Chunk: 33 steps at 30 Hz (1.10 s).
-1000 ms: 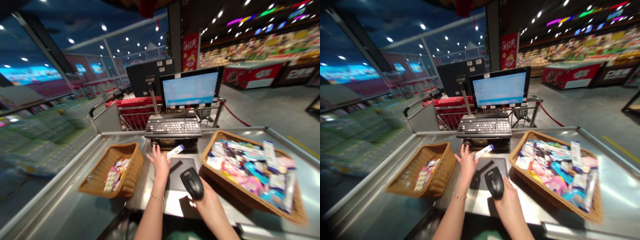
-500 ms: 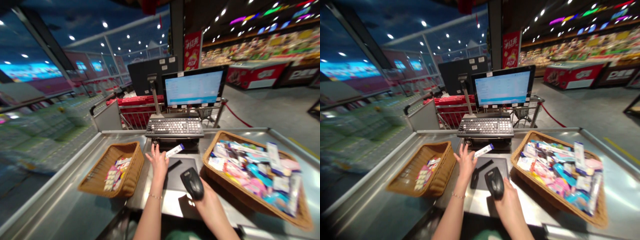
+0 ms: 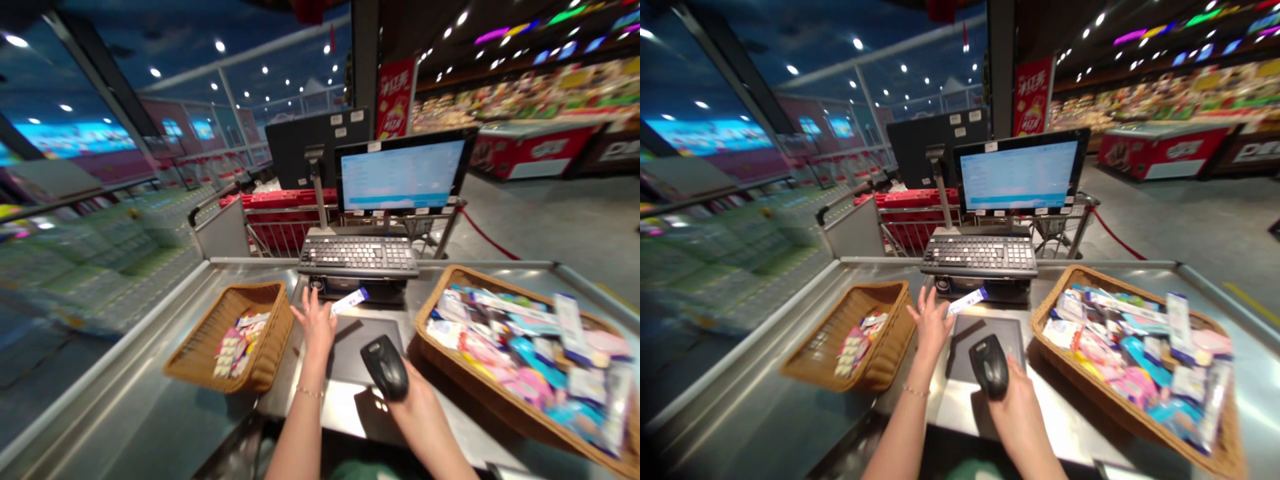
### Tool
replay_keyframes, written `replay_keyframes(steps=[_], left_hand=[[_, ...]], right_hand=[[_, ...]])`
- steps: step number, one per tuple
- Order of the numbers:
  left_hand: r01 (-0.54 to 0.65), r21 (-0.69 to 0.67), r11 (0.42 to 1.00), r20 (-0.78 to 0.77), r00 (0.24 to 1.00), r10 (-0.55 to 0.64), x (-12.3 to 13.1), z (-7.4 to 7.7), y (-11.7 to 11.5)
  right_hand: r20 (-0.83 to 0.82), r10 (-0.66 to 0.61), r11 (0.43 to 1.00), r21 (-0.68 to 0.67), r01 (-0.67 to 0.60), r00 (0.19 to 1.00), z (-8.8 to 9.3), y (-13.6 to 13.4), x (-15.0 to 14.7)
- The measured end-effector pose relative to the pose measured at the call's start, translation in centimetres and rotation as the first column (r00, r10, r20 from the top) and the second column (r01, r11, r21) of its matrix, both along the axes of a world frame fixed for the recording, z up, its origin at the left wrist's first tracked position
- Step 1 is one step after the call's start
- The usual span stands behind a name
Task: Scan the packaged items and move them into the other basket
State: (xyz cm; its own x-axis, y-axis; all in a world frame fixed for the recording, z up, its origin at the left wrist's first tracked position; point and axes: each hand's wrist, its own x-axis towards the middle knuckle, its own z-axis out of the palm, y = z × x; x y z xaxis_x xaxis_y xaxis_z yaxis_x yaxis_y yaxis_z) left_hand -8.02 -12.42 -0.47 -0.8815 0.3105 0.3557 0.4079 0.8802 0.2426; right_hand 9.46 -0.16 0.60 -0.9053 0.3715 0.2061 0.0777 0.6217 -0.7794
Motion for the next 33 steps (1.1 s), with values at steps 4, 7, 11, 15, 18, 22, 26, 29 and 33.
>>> replay_keyframes(steps=[4,7,11,15,18,22,26,29,33], left_hand=[[-0.001,0.004,1.0,-0.006,1.0,0.001,-0.3,0.1,-0.5],[-0.01,0.006,1.0,-0.011,1.0,0.01,-0.5,0.2,-0.9],[-0.024,0.0,1.0,-0.021,0.999,0.024,-0.8,0.2,-1.4],[-0.041,-0.012,0.999,-0.032,0.999,0.04,-1.1,0.3,-2.2],[-0.058,-0.026,0.998,-0.053,0.997,0.056,-1.3,0.3,-2.9],[-0.086,-0.036,0.996,-0.051,0.995,0.084,-1.4,0.4,-3.7],[-0.104,-0.048,0.993,-0.054,0.993,0.101,-1.4,0.6,-4.3],[-0.118,-0.049,0.992,-0.059,0.992,0.115,-1.4,0.6,-4.7],[-0.133,-0.04,0.99,-0.07,0.989,0.13,-1.3,0.6,-5.3]], right_hand=[[0.013,0.014,1.0,0.014,-0.014,1.0,-0.4,-0.2,-0.6],[-0.007,0.015,1.0,0.014,-0.014,1.0,-0.7,-0.3,-1.0],[-0.005,0.025,1.0,0.003,-0.025,1.0,-1.1,-0.5,-1.3],[0.022,0.065,0.998,0.005,-0.065,0.998,-1.4,-0.8,-1.6],[0.013,0.076,0.997,0.011,-0.076,0.997,-1.4,-1.0,-2.1],[-0.022,0.087,0.996,-0.001,-0.087,0.996,-0.8,-1.7,-2.6],[-0.045,0.093,0.996,-0.001,-0.093,0.995,-0.5,-2.3,-2.8],[-0.023,0.09,0.996,0.003,-0.09,0.996,-0.7,-2.6,-2.9],[-0.001,0.111,0.994,0.0,-0.111,0.994,-1.6,-3.1,-3.2]])
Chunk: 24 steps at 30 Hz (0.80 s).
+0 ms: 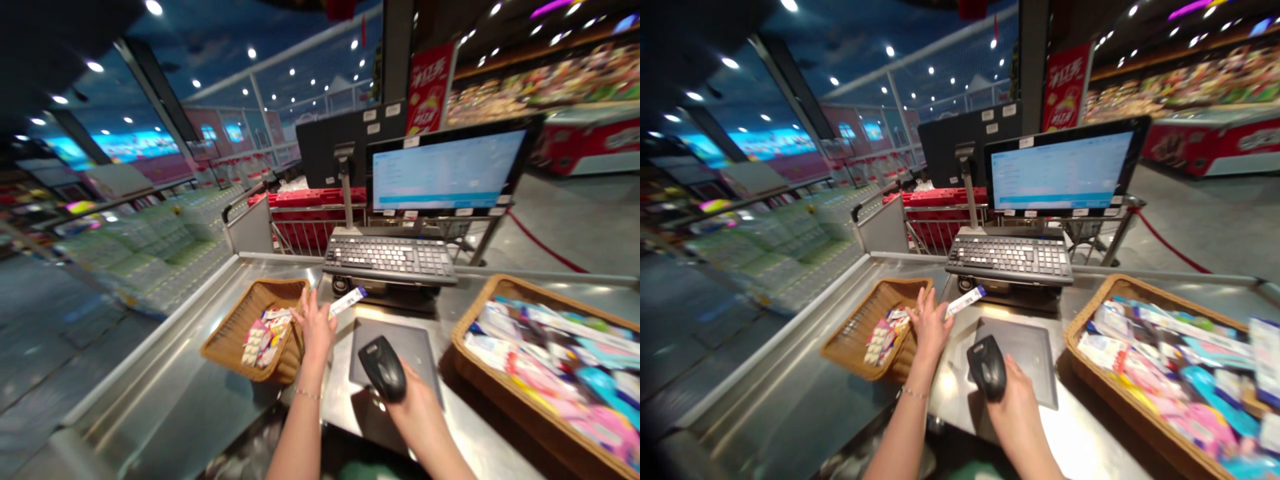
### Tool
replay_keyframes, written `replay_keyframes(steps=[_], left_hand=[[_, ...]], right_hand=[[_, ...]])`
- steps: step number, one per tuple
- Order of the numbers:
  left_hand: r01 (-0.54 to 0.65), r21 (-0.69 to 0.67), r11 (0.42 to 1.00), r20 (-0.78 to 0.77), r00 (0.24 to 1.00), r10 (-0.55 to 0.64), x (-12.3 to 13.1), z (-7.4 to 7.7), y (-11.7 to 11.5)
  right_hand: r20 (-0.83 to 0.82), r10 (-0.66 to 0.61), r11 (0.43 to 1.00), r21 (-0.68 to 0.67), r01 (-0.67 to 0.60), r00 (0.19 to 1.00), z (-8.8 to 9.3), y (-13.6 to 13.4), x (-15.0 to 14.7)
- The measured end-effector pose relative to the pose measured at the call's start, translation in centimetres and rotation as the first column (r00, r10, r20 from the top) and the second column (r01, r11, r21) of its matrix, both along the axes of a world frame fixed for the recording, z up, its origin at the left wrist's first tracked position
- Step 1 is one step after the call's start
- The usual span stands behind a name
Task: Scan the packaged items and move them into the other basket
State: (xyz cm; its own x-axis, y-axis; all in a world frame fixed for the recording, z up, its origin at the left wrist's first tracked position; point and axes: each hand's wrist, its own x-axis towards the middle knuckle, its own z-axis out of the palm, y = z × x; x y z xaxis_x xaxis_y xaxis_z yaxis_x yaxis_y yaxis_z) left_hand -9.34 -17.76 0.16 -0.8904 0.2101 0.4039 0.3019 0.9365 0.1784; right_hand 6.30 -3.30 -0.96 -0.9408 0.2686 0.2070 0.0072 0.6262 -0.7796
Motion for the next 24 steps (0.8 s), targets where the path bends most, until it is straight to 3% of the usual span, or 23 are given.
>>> replay_keyframes(steps=[6,24], left_hand=[[-0.032,-0.01,0.999,-0.019,0.999,0.031,0.0,-0.1,-1.4],[-0.132,0.022,0.991,-0.007,0.991,0.133,0.2,0.0,-4.4]], right_hand=[[-0.046,0.03,1.0,0.002,-0.03,0.999,-0.8,-0.9,-0.5],[-0.026,0.147,0.989,-0.032,-0.148,0.989,0.9,-2.7,-1.6]])
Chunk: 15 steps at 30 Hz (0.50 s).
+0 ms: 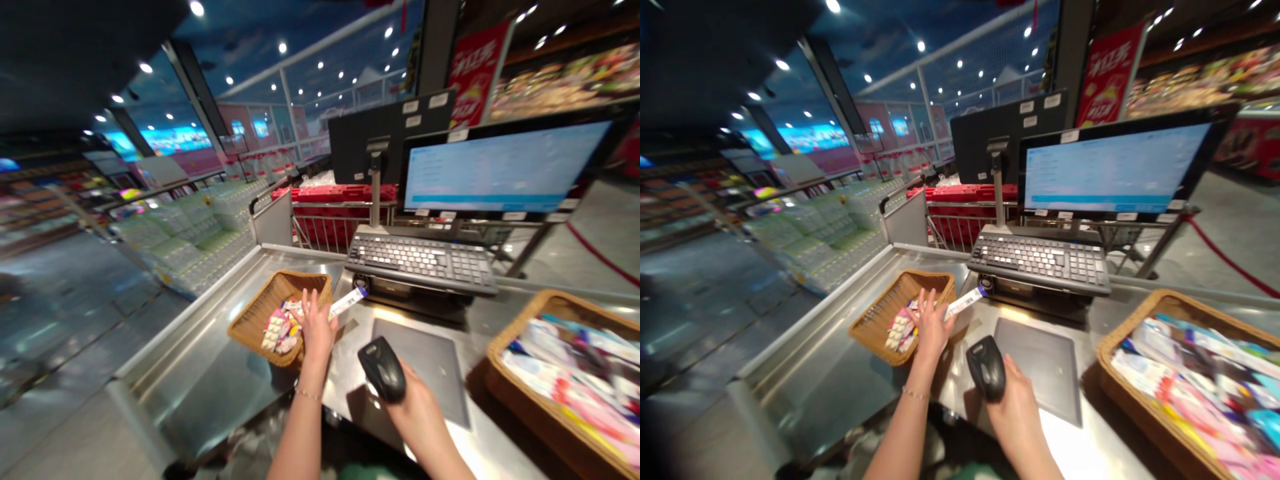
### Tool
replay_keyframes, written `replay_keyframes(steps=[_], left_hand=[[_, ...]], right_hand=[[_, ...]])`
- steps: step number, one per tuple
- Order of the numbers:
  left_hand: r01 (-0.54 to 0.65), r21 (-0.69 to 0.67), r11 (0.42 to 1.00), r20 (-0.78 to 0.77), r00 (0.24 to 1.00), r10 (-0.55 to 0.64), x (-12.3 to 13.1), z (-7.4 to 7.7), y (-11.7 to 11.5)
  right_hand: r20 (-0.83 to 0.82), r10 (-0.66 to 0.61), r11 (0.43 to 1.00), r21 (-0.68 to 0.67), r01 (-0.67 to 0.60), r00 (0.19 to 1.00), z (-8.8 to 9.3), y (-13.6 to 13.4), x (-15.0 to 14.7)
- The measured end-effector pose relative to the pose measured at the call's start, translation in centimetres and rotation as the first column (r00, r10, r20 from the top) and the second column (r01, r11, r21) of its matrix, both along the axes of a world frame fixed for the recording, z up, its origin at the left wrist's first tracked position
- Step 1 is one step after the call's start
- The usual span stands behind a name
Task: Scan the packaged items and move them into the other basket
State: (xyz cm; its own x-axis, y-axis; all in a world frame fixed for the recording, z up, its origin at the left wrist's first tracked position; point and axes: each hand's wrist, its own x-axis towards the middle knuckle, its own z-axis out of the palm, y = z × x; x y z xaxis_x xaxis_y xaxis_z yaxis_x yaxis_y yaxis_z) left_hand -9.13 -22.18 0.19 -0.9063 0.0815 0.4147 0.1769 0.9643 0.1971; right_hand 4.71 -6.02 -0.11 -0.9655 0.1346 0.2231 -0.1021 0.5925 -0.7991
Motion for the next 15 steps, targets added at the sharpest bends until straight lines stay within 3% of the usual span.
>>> replay_keyframes(steps=[15], left_hand=[[-0.111,0.027,0.993,-0.005,0.994,0.111,0.6,-0.5,-2.6]], right_hand=[[-0.007,0.098,0.995,-0.015,-0.098,0.995,0.9,-1.6,-0.5]])
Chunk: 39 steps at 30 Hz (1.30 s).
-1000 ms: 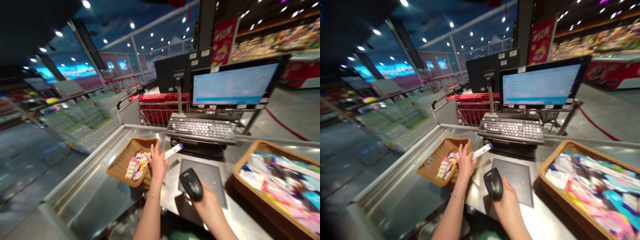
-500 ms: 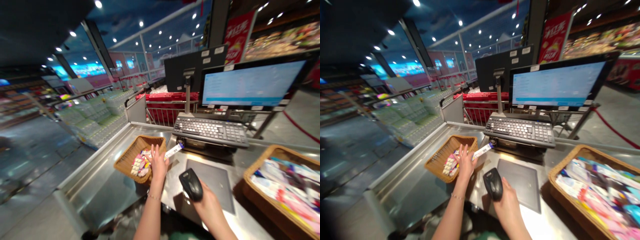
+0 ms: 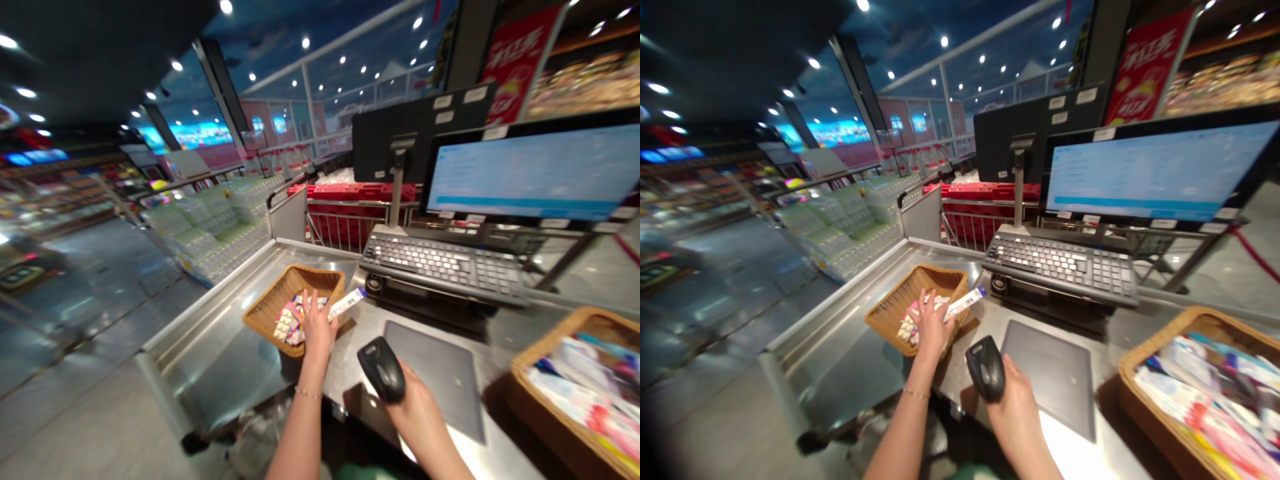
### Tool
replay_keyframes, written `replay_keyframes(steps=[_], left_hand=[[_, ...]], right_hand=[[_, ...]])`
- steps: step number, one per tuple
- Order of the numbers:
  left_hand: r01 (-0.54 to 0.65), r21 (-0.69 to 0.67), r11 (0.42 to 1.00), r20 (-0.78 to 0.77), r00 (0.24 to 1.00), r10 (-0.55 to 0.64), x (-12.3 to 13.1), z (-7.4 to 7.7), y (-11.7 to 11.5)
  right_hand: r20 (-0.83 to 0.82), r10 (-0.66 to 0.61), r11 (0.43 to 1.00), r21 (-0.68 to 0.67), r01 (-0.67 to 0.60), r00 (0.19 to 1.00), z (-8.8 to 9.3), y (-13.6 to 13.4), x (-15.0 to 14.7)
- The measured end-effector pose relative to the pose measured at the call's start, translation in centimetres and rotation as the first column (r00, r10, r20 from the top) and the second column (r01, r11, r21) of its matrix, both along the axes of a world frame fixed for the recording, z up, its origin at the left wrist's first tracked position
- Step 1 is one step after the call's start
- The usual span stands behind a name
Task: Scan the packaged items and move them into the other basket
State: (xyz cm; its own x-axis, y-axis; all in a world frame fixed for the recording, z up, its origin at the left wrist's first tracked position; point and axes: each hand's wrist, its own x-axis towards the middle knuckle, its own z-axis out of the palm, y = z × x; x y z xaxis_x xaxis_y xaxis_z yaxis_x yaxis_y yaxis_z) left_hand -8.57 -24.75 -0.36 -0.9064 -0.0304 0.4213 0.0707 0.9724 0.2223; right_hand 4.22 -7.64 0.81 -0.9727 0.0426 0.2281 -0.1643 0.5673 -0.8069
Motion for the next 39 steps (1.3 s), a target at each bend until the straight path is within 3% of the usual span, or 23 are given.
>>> replay_keyframes(steps=[10,20,27,39], left_hand=[[-0.088,0.014,0.996,0.023,0.996,0.088,0.6,0.2,-0.9],[-0.256,-0.019,0.966,0.066,0.964,0.257,0.1,-0.8,-1.2],[-0.226,0.009,0.974,0.03,0.974,0.225,-0.3,-1.0,-1.2],[-0.169,-0.016,0.985,0.08,0.982,0.17,0.3,-0.2,0.2]], right_hand=[[-0.019,0.031,1.0,0.001,-0.031,0.999,0.2,-0.4,-0.2],[-0.017,0.029,0.999,-0.026,-0.029,0.999,0.4,-0.3,-0.2],[-0.019,0.023,0.999,-0.042,-0.024,1.0,-0.1,-0.1,-0.3],[-0.07,-0.011,1.0,-0.021,0.009,0.998,-0.7,0.2,-0.2]])
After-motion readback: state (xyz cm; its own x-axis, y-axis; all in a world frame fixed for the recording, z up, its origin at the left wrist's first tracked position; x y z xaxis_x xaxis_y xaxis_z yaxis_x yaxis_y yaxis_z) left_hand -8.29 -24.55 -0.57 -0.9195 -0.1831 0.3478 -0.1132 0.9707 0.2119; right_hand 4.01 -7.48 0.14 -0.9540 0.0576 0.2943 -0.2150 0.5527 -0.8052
